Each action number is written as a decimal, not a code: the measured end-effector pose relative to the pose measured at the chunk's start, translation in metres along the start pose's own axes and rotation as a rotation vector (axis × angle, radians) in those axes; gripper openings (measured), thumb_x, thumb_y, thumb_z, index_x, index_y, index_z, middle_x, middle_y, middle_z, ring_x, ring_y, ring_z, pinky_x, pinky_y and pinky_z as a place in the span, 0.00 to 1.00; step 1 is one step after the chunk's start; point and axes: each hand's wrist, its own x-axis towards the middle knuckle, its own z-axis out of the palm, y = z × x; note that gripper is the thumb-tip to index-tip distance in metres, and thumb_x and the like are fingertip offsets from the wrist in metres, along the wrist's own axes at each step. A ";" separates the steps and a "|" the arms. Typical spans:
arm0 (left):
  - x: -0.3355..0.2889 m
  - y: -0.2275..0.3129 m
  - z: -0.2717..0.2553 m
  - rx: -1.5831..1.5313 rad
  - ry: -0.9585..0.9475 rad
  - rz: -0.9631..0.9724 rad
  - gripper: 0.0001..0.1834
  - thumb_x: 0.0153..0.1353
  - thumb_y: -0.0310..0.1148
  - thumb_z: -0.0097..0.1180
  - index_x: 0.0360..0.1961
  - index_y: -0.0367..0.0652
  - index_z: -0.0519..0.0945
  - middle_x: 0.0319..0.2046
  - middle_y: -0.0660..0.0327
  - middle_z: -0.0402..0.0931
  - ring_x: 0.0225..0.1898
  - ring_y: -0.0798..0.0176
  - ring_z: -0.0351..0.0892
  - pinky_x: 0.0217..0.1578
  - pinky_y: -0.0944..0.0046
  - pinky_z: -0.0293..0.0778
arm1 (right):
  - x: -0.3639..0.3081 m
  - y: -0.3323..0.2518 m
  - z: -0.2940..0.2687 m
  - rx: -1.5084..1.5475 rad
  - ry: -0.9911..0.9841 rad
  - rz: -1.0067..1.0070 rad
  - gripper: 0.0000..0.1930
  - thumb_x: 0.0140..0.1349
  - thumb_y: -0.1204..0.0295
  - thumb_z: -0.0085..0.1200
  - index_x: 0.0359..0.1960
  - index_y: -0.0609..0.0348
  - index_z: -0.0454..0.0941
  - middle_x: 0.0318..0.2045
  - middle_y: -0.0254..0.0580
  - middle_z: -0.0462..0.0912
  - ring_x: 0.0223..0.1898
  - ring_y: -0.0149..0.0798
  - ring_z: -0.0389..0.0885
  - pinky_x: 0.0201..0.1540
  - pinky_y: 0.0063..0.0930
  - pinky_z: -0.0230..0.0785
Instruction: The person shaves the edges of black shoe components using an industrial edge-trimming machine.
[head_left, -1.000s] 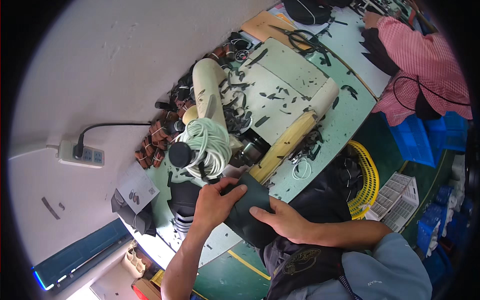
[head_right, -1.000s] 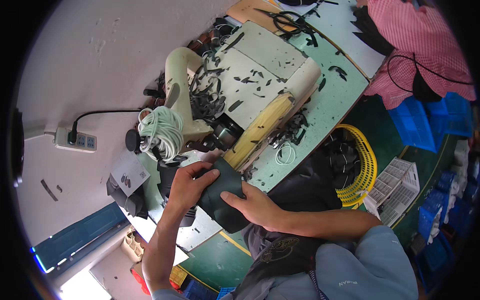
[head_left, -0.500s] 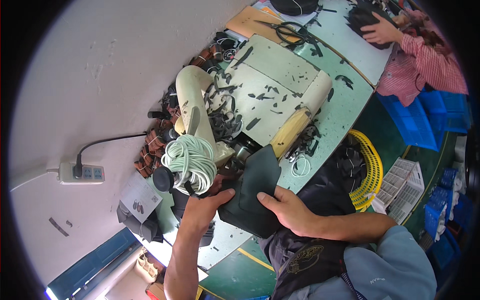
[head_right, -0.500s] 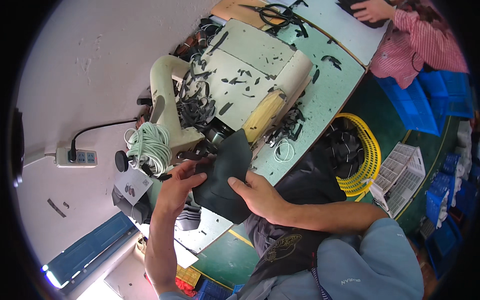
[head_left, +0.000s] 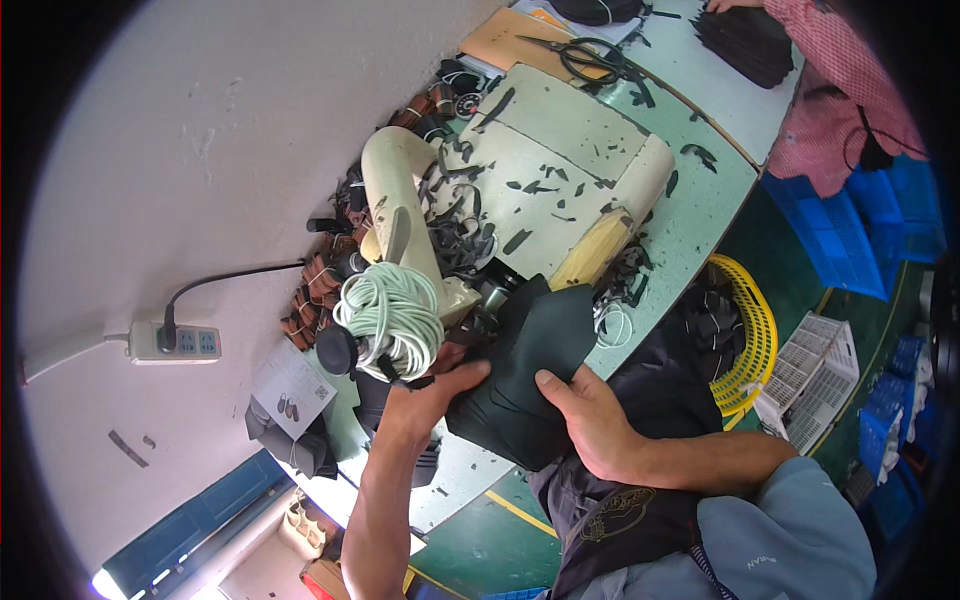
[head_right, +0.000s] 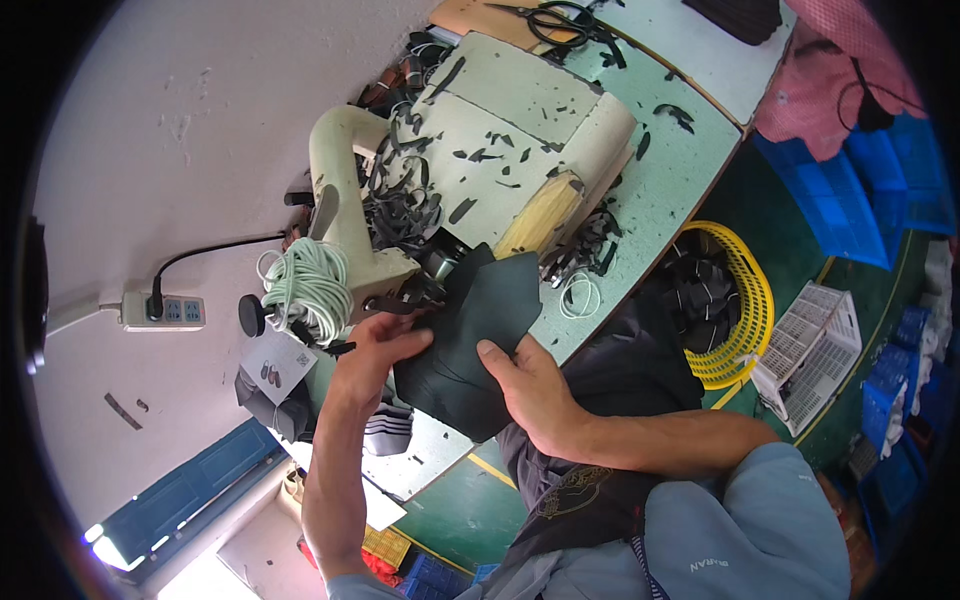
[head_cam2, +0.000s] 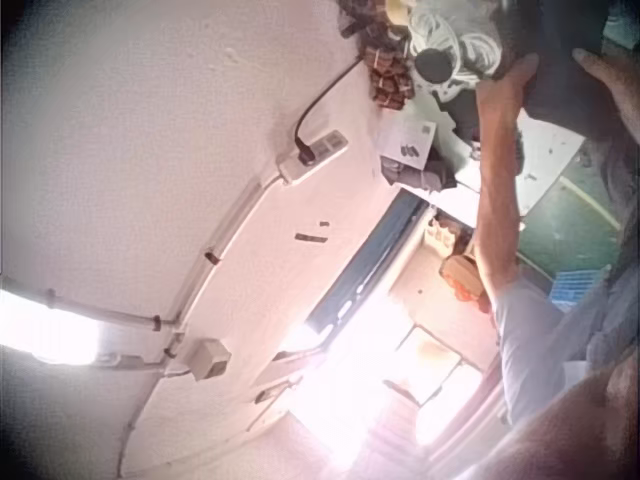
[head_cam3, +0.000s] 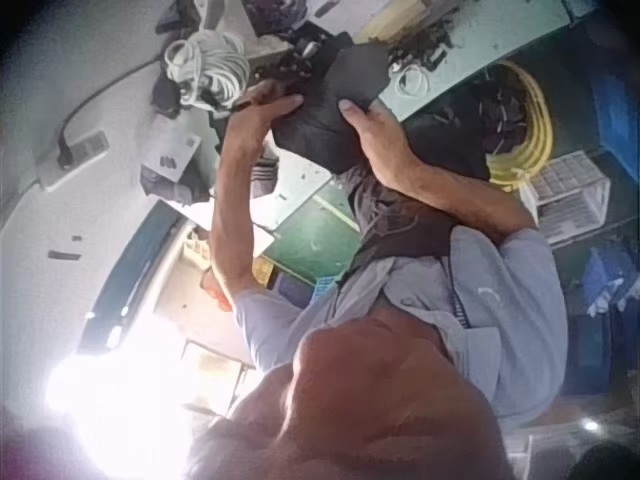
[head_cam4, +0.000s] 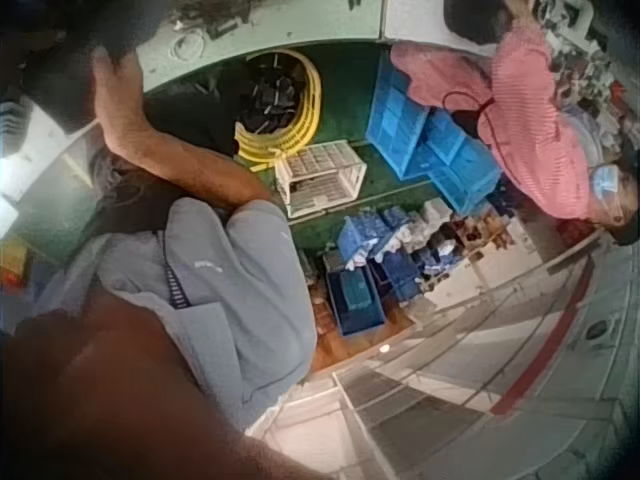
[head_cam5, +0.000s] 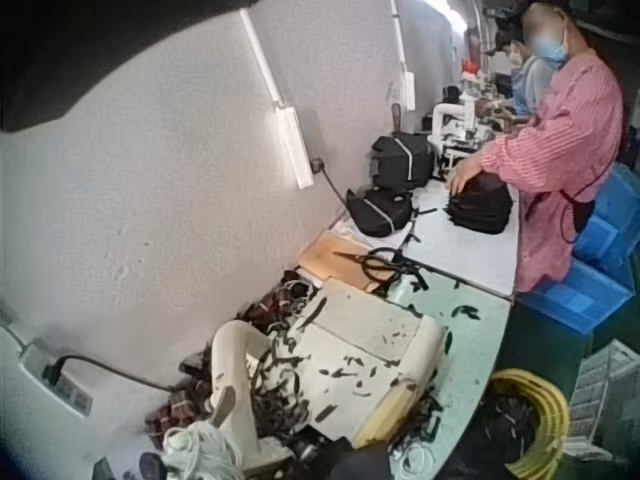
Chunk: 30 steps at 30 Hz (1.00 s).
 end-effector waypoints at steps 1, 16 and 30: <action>-0.008 0.003 0.003 -0.078 -0.010 0.056 0.23 0.55 0.37 0.66 0.47 0.30 0.80 0.38 0.58 0.82 0.38 0.69 0.79 0.42 0.72 0.72 | 0.000 -0.003 0.000 0.022 0.000 0.000 0.14 0.71 0.71 0.44 0.55 0.64 0.66 0.50 0.39 0.76 0.50 0.28 0.74 0.54 0.26 0.68; -0.009 -0.007 0.002 0.041 0.017 -0.012 0.26 0.53 0.37 0.67 0.50 0.33 0.78 0.43 0.58 0.80 0.42 0.69 0.77 0.47 0.70 0.71 | -0.005 -0.008 0.000 0.037 -0.015 -0.061 0.21 0.68 0.78 0.46 0.61 0.61 0.61 0.56 0.41 0.72 0.57 0.34 0.72 0.62 0.31 0.63; -0.027 0.001 0.001 -0.212 0.007 0.059 0.28 0.55 0.30 0.65 0.56 0.30 0.72 0.49 0.52 0.77 0.52 0.64 0.74 0.54 0.66 0.69 | 0.006 -0.014 -0.004 0.085 0.010 -0.047 0.18 0.64 0.78 0.49 0.56 0.64 0.66 0.51 0.43 0.76 0.51 0.35 0.76 0.56 0.31 0.69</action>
